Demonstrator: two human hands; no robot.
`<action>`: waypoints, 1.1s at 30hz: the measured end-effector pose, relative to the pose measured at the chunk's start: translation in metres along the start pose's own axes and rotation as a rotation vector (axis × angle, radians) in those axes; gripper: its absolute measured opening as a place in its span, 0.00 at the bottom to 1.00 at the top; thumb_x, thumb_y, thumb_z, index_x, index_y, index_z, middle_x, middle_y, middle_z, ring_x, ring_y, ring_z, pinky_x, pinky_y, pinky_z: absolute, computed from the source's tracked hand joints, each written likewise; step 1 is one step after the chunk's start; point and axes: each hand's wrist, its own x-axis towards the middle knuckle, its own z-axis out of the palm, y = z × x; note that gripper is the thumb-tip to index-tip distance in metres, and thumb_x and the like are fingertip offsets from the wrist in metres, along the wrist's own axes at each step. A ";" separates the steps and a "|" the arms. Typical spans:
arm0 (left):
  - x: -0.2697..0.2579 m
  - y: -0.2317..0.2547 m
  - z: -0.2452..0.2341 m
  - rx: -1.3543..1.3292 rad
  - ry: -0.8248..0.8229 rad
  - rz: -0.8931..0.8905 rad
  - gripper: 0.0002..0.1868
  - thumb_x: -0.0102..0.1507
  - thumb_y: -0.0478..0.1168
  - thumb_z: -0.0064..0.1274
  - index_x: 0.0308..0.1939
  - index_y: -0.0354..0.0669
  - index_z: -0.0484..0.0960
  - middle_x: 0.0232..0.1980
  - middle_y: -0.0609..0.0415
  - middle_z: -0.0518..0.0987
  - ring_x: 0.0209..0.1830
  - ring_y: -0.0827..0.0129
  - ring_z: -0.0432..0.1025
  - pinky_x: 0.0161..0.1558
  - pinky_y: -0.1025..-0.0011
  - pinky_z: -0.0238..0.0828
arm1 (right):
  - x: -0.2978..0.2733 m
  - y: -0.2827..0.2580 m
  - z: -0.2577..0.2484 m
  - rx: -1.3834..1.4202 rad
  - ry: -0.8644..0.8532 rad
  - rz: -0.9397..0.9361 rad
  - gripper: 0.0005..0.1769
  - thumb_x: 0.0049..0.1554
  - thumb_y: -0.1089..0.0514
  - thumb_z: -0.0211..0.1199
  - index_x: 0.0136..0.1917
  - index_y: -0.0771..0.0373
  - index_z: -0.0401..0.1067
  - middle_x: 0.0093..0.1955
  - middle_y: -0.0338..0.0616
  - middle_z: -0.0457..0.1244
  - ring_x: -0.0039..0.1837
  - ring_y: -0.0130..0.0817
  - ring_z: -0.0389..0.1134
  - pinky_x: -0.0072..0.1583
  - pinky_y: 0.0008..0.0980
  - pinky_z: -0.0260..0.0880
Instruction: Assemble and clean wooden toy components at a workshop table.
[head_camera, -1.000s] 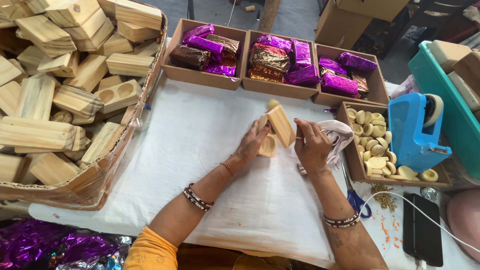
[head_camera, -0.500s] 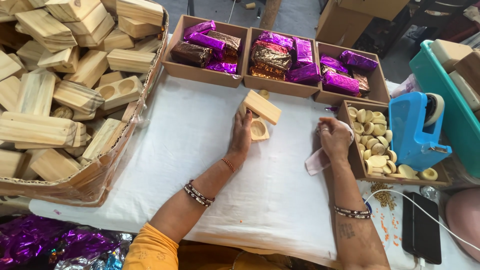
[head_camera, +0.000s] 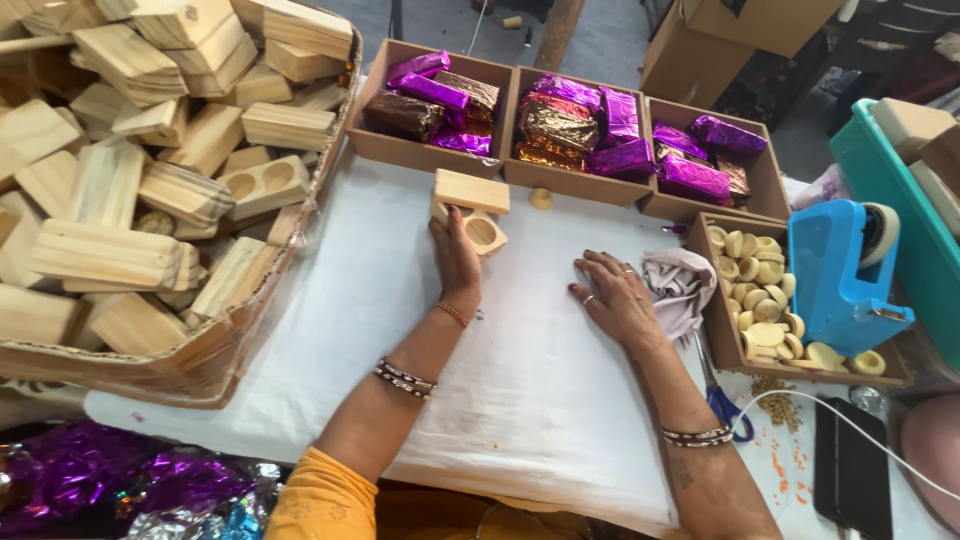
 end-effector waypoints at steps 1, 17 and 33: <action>-0.001 -0.001 0.000 0.040 0.001 0.026 0.35 0.71 0.59 0.37 0.72 0.33 0.59 0.67 0.40 0.69 0.65 0.57 0.69 0.62 0.64 0.69 | -0.001 0.001 0.001 0.058 0.022 0.017 0.27 0.58 0.42 0.62 0.66 0.57 0.73 0.73 0.48 0.61 0.75 0.49 0.58 0.72 0.48 0.57; -0.015 0.019 0.004 0.203 -0.090 0.015 0.34 0.70 0.56 0.39 0.73 0.39 0.57 0.67 0.39 0.72 0.65 0.53 0.70 0.61 0.60 0.69 | 0.083 -0.026 0.039 -0.066 0.125 0.133 0.28 0.63 0.48 0.53 0.74 0.56 0.63 0.74 0.58 0.57 0.70 0.57 0.60 0.67 0.54 0.59; -0.017 0.016 0.007 0.163 -0.136 0.046 0.32 0.70 0.54 0.40 0.72 0.39 0.59 0.65 0.40 0.74 0.63 0.54 0.72 0.61 0.61 0.69 | 0.104 -0.038 0.059 -0.027 0.214 0.280 0.18 0.62 0.48 0.55 0.60 0.59 0.72 0.61 0.50 0.65 0.67 0.49 0.64 0.67 0.53 0.60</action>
